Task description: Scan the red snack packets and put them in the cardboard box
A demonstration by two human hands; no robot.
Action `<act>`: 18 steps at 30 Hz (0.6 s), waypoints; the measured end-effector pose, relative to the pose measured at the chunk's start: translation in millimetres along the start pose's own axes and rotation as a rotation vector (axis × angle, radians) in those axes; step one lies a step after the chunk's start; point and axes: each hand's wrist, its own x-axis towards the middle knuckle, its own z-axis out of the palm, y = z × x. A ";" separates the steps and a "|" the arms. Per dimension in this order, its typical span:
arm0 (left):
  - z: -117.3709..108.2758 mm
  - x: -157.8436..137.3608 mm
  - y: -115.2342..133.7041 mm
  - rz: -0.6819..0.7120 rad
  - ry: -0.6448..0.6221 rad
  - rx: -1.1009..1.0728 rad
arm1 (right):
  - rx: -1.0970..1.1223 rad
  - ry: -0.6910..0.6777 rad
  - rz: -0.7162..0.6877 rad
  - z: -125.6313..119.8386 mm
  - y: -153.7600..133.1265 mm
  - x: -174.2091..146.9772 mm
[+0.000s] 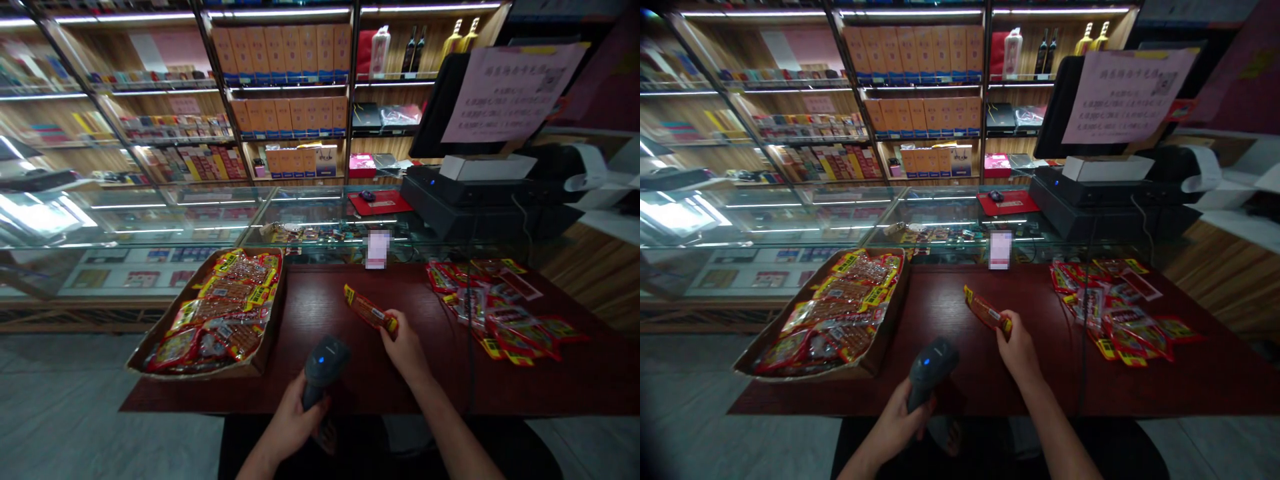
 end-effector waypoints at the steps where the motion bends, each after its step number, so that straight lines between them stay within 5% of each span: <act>1: -0.1 -0.3 0.4 0.004 0.001 -0.003 | 0.025 -0.020 0.001 2.8 -2.3 -3.1; 13: -1.6 -3.5 2.2 0.017 -0.003 0.026 | 0.085 -0.013 -0.105 11.5 -4.2 -5.7; 18: -1.7 -4.1 0.9 0.026 -0.013 0.021 | 0.087 -0.038 -0.036 8.5 -4.7 -8.7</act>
